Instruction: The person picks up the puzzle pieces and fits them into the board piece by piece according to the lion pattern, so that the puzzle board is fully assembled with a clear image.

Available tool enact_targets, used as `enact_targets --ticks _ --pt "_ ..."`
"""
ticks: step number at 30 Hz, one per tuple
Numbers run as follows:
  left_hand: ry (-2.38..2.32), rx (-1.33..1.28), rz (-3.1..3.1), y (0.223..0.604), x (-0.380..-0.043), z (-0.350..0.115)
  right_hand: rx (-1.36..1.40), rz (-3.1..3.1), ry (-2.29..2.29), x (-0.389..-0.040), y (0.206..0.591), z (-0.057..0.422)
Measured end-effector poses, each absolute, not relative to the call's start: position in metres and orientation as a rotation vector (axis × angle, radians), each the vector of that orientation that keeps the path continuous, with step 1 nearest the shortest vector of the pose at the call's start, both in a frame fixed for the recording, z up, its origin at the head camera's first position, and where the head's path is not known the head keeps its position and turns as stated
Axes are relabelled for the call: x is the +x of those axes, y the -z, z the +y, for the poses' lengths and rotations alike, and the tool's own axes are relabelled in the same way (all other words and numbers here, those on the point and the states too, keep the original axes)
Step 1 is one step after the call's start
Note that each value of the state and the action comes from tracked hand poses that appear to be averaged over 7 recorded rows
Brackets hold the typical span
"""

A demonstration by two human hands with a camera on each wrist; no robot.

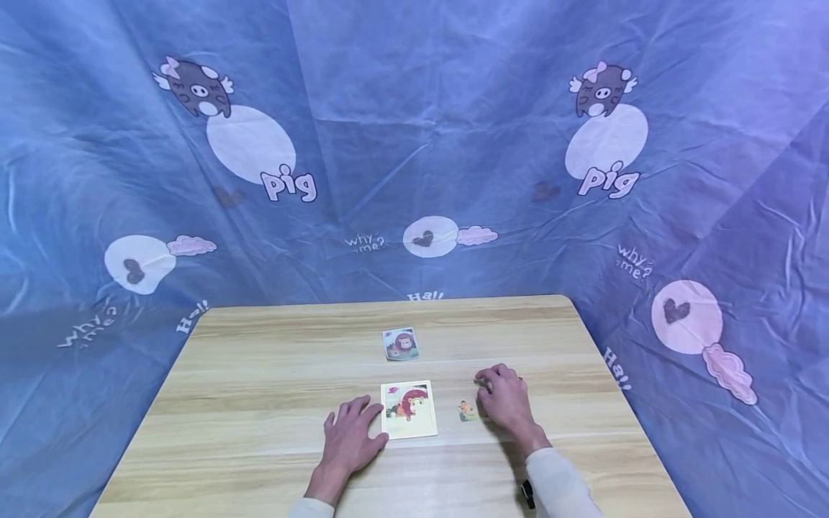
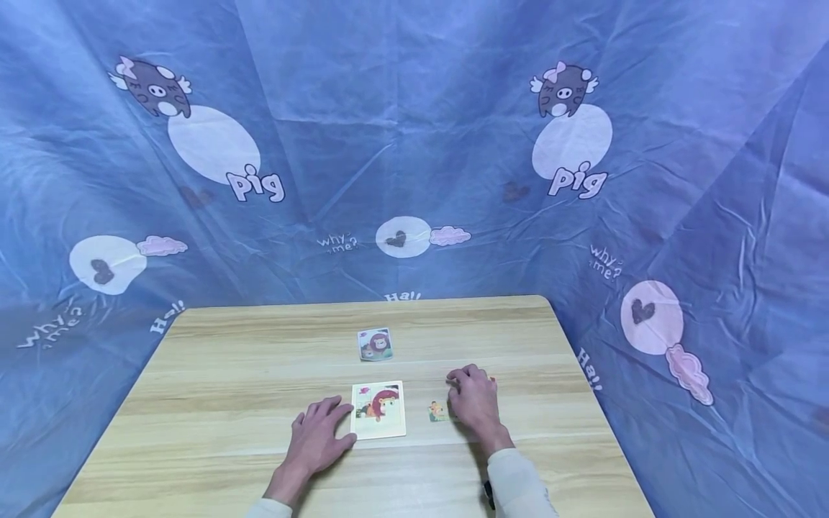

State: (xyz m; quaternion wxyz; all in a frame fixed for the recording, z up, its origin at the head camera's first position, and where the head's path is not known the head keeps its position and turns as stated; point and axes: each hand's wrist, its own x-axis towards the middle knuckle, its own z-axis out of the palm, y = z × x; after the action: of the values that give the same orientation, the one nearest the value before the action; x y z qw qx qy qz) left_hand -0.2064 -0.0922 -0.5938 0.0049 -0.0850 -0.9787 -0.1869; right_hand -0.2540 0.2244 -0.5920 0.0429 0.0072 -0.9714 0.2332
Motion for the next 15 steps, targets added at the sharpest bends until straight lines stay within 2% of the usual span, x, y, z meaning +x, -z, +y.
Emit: enact_targets --ticks 15 --pt "0.578 -0.274 -3.082 0.59 -0.209 -0.094 -0.123 -3.013 -0.697 -0.252 0.59 0.252"
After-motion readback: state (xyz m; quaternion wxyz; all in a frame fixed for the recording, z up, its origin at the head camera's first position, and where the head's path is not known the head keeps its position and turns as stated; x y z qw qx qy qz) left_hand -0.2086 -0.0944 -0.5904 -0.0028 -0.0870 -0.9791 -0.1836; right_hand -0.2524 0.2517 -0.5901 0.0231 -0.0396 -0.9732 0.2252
